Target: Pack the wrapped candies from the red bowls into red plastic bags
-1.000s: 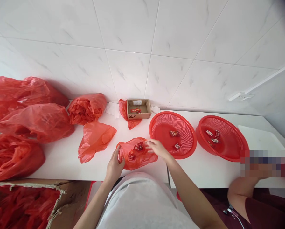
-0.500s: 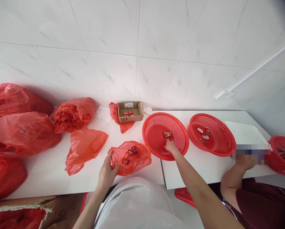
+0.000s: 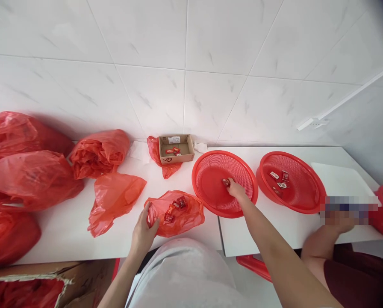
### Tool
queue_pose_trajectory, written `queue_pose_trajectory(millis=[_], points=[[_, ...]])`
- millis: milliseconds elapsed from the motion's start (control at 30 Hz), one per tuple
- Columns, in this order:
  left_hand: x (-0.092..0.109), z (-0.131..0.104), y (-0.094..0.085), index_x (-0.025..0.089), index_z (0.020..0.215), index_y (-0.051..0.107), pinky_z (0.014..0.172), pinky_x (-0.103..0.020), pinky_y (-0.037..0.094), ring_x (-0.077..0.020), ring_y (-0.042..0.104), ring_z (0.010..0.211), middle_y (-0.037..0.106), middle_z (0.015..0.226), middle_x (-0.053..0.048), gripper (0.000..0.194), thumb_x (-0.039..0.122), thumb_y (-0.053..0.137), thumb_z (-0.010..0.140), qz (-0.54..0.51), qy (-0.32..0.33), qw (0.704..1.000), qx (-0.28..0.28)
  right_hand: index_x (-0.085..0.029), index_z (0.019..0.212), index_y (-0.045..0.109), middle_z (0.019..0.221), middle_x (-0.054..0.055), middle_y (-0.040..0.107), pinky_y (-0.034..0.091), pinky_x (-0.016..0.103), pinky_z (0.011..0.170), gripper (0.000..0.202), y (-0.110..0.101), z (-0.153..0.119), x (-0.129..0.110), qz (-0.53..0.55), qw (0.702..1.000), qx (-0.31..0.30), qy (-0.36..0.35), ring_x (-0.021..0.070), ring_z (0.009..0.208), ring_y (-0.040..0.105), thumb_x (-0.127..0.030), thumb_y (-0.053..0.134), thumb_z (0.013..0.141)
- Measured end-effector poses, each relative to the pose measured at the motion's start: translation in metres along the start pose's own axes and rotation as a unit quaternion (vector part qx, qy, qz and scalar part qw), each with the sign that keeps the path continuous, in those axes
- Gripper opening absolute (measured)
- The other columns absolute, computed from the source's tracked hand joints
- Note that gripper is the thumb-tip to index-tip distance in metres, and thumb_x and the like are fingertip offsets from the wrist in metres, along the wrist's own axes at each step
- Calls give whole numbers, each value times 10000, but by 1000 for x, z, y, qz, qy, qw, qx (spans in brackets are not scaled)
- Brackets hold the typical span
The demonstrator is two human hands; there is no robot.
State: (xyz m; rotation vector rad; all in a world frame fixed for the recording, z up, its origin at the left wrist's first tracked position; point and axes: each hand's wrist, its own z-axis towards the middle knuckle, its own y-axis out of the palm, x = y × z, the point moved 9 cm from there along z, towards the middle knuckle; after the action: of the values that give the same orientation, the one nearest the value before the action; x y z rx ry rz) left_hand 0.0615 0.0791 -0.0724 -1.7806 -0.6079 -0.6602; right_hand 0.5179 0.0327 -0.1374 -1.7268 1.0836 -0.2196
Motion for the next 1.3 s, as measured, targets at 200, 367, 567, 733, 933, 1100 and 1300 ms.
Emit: queue_pose_trajectory(millis=[200, 367, 567, 733, 933, 1100, 1300], points=[[-4, 1, 3, 204, 1468, 337, 969, -411, 455, -275, 563, 1193, 460, 1469, -114, 686, 370, 531, 832, -22, -20, 1000, -2, -225, 1137, 602, 1038, 102, 661, 487, 263, 642, 333, 9, -33, -45, 246, 964, -94, -44, 195, 841, 640, -442, 525, 897], [-7, 3, 4, 205, 1464, 349, 980, -417, 456, -279, 556, 1212, 462, 1468, -120, 690, 350, 555, 822, -42, -29, 999, 4, -197, 928, 661, 765, 42, 635, 355, 196, 439, 479, 31, -97, -114, 417, 866, -247, -120, 102, 548, 512, -641, 501, 851], [-9, 1, 0, 193, 1455, 363, 968, -410, 468, -274, 561, 1210, 502, 1430, -132, 689, 337, 568, 814, -40, -17, 999, 20, -210, 940, 677, 957, 47, 666, 467, 193, 564, 419, 85, -168, -168, 464, 786, -390, -124, 135, 774, 613, -601, 614, 803], [-15, -2, 1, 176, 1465, 343, 897, -390, 496, -253, 630, 1056, 489, 1433, -143, 691, 351, 542, 827, -39, -20, 999, 11, -318, 1226, 586, 1239, 30, 588, 517, 301, 840, 463, 84, -174, -181, 462, 805, -347, -134, 185, 1074, 598, -508, 651, 809], [-14, -5, -1, 190, 1475, 326, 681, -348, 524, -127, 571, 589, 527, 1377, -159, 722, 352, 553, 809, -55, -11, 998, 26, -230, 1176, 577, 927, 36, 667, 512, 342, 831, 380, 75, -161, -178, 421, 854, -226, -205, 182, 875, 652, -467, 539, 882], [-16, -8, -3, 220, 1498, 277, 636, -325, 526, -90, 537, 547, 472, 1420, -170, 768, 352, 556, 795, -87, 1, 996, 25, -233, 1274, 517, 1134, 87, 661, 470, 369, 955, 400, 75, -168, -180, 359, 868, -173, -295, 194, 1065, 624, -412, 497, 916], [-35, -20, -16, 213, 1493, 275, 667, -333, 542, -168, 662, 710, 593, 1276, -163, 845, 433, 621, 754, -133, -63, 989, 14, -220, 1212, 556, 1216, 95, 619, 428, 423, 1010, 356, 50, -168, -163, 205, 924, -13, -323, 231, 1148, 566, -358, 529, 886]])
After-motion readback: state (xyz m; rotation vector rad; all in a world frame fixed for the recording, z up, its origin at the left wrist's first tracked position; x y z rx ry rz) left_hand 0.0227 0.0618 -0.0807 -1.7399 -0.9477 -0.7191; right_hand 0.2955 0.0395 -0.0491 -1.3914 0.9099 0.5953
